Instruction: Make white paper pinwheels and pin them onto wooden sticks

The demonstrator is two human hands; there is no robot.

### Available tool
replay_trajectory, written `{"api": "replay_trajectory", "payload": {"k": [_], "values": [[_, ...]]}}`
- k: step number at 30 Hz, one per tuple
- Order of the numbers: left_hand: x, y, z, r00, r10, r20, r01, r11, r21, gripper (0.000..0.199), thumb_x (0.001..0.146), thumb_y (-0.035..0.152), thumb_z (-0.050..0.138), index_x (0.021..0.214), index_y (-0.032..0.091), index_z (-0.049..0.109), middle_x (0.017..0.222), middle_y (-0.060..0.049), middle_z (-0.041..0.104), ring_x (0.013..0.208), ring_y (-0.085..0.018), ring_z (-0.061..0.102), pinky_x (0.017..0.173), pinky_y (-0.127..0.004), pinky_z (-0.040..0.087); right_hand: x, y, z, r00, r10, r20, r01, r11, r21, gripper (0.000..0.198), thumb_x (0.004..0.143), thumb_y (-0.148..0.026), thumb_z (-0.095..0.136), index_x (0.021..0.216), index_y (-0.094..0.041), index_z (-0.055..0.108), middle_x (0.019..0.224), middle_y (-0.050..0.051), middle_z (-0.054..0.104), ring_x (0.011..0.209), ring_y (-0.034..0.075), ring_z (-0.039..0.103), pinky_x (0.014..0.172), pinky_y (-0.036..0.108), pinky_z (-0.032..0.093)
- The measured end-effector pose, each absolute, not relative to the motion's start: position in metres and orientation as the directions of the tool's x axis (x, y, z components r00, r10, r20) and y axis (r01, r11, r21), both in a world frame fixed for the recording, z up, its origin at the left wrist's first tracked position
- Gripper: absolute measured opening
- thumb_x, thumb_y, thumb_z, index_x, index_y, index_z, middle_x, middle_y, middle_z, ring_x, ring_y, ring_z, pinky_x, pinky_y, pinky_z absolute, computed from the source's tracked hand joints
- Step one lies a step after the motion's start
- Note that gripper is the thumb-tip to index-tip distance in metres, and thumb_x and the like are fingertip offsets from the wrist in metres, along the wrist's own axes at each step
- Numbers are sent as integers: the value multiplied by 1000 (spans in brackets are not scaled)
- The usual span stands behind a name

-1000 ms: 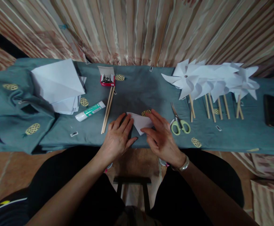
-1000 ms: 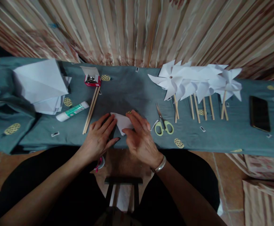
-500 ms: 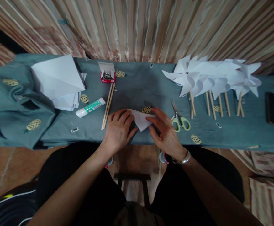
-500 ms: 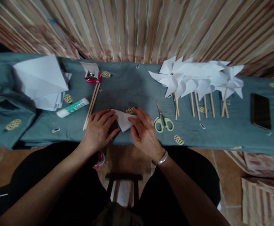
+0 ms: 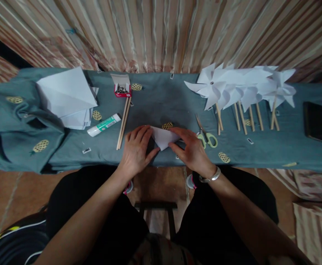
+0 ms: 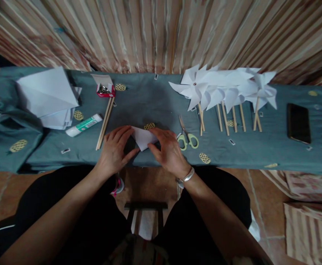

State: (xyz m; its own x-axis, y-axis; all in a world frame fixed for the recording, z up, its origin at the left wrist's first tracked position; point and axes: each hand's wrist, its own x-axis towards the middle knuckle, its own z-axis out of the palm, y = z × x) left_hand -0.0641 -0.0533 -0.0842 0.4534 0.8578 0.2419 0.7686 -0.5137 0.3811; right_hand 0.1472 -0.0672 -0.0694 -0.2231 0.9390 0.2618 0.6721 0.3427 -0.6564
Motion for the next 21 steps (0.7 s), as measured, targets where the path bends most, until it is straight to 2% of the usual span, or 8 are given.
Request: {"api": "replay_trajectory", "payload": {"k": [4,5,7,9,11,15,21], "values": [[-69,-53,-86,407,861,305,730,-507,458,74,88,51,59,145,12,32,143,-22,48,131,-36,46,106,-52,38,154,-65,-68,-148,976,159,605,217,-766,49,80,-18,66,128,-20,59,115,9,73,105,26,68,96,44,51],[-70,-54,-85,390,865,316,720,-500,482,73,89,49,59,145,12,32,141,-22,49,130,-35,47,105,-51,39,156,-65,-67,-137,983,125,586,182,-790,48,79,-18,67,127,-21,60,111,8,74,102,25,69,95,43,52],[-71,-58,-82,382,869,315,693,-495,525,57,90,42,59,138,16,43,133,-17,55,123,-31,52,101,-48,44,159,-67,-68,-148,986,79,556,149,-817,39,80,-19,67,118,-22,66,104,6,75,97,23,70,91,40,53],[-70,-63,-80,422,857,297,656,-514,553,33,93,32,56,123,19,59,118,-11,62,111,-27,57,94,-44,47,162,-69,-69,-188,979,82,542,173,-822,24,81,-19,66,104,-22,71,98,4,75,93,22,70,88,38,54],[-68,-68,-80,474,833,284,620,-545,564,20,93,27,55,108,20,68,103,-8,65,101,-24,58,87,-41,48,164,-73,-70,-242,963,118,532,234,-814,16,82,-16,63,92,-22,72,94,3,75,91,21,70,87,37,53],[-64,-71,-82,504,816,282,605,-567,559,17,93,27,58,100,19,72,94,-7,67,94,-24,58,82,-40,46,165,-79,-73,-327,922,204,532,359,-767,22,81,-7,57,88,-22,71,97,4,74,96,20,68,91,39,51],[-62,-67,-84,502,804,318,599,-588,543,17,92,27,60,96,18,73,90,-7,67,91,-23,57,78,-38,44,164,-80,-71,-365,906,215,573,401,-715,20,83,-6,56,92,-20,69,101,5,74,98,21,67,92,41,50]]}}
